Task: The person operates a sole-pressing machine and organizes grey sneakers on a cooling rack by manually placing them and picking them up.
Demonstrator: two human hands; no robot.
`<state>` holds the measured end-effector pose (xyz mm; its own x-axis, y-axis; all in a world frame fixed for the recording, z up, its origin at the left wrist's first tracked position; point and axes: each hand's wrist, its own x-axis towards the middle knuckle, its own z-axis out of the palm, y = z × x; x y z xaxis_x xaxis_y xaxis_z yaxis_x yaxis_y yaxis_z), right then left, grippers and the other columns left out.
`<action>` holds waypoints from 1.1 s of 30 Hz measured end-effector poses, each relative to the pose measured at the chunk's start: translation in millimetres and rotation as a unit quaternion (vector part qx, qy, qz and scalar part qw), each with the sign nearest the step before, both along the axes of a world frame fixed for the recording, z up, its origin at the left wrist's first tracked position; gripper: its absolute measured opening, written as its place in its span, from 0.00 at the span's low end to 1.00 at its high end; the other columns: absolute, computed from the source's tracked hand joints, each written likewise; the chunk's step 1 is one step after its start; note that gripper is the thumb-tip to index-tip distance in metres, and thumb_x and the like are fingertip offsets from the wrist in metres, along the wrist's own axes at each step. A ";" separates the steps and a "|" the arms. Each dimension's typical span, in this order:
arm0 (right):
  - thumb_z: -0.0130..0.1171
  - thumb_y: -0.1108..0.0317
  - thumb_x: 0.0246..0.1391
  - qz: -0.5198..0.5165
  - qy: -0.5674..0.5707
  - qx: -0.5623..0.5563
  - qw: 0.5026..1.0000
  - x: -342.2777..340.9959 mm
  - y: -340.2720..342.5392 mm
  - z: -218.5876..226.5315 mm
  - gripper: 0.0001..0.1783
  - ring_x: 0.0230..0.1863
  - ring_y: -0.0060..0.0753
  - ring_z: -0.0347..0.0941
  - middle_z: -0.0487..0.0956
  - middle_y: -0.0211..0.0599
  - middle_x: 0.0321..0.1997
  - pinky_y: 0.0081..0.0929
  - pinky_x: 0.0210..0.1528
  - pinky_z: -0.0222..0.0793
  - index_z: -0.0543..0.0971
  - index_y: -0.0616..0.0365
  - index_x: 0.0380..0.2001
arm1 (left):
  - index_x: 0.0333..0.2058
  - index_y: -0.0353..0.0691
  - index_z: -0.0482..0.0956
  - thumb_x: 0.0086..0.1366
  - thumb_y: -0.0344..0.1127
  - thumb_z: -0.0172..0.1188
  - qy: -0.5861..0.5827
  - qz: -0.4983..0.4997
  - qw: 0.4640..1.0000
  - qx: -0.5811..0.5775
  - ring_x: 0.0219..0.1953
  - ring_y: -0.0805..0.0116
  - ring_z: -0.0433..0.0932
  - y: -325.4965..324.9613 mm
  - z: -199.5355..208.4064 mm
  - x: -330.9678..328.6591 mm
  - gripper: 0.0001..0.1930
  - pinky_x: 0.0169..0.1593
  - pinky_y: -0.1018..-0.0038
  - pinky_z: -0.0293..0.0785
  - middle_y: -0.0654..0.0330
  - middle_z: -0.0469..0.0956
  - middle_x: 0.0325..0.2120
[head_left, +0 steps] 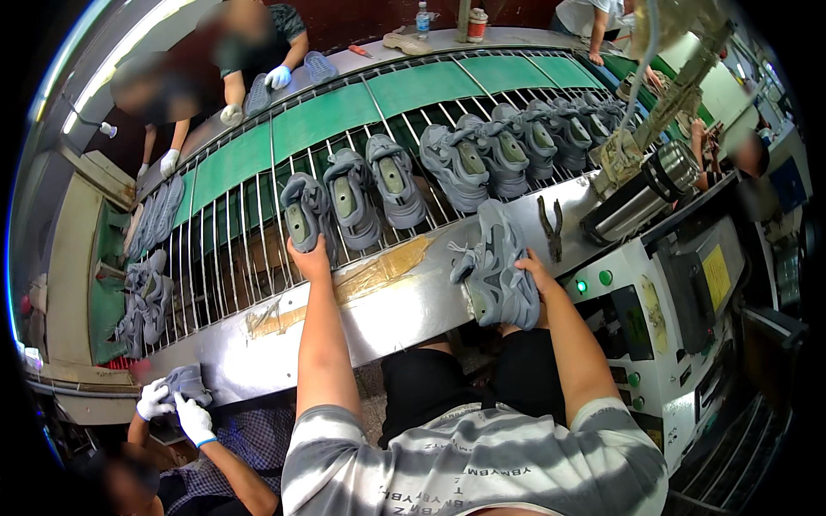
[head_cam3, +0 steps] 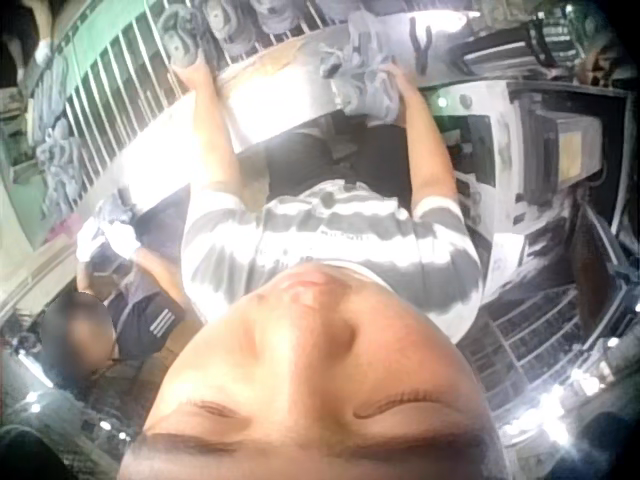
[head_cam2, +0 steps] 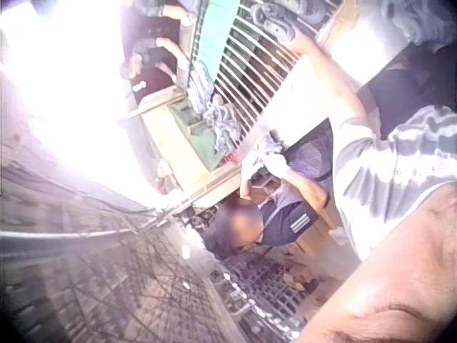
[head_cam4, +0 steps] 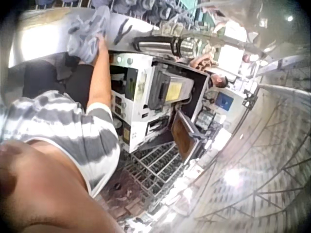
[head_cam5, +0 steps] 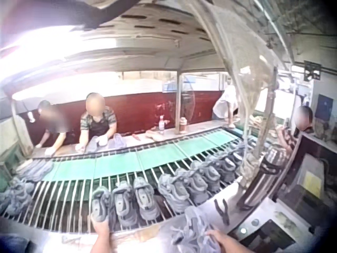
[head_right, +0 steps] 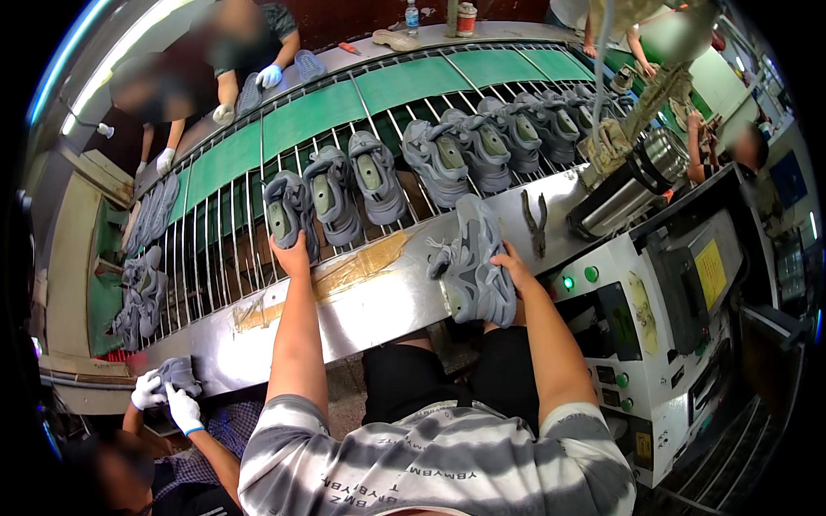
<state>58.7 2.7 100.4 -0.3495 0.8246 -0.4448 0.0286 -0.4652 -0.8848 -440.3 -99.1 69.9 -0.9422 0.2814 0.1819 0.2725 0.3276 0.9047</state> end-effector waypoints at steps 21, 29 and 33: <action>0.52 0.53 0.46 -0.224 0.538 -0.020 0.812 232.2 -288.8 147.5 0.38 0.56 0.45 0.70 0.72 0.48 0.58 0.41 0.63 0.61 0.66 0.63 0.60 | 0.39 0.33 0.76 0.52 0.34 0.56 0.257 -0.294 0.893 -0.223 0.49 0.45 0.72 -96.9 1.2 220.7 0.16 0.56 0.58 0.65 0.45 0.75 0.44; 0.62 0.56 0.41 -0.507 0.262 0.332 0.751 481.7 -411.5 168.7 0.44 0.54 0.41 0.70 0.72 0.43 0.55 0.37 0.60 0.64 0.64 0.60 0.63 | 0.41 0.39 0.76 0.54 0.41 0.56 0.285 -0.245 0.872 -0.315 0.45 0.45 0.72 -77.2 -29.0 250.7 0.17 0.48 0.51 0.68 0.52 0.76 0.43; 0.65 0.60 0.36 -0.635 -0.195 0.336 0.668 610.0 -401.1 212.1 0.50 0.56 0.38 0.71 0.73 0.42 0.57 0.31 0.55 0.65 0.61 0.59 0.66 | 0.46 0.40 0.75 0.55 0.42 0.54 0.291 -0.258 0.859 -0.333 0.52 0.39 0.68 -63.1 -39.6 269.5 0.21 0.54 0.49 0.64 0.50 0.73 0.50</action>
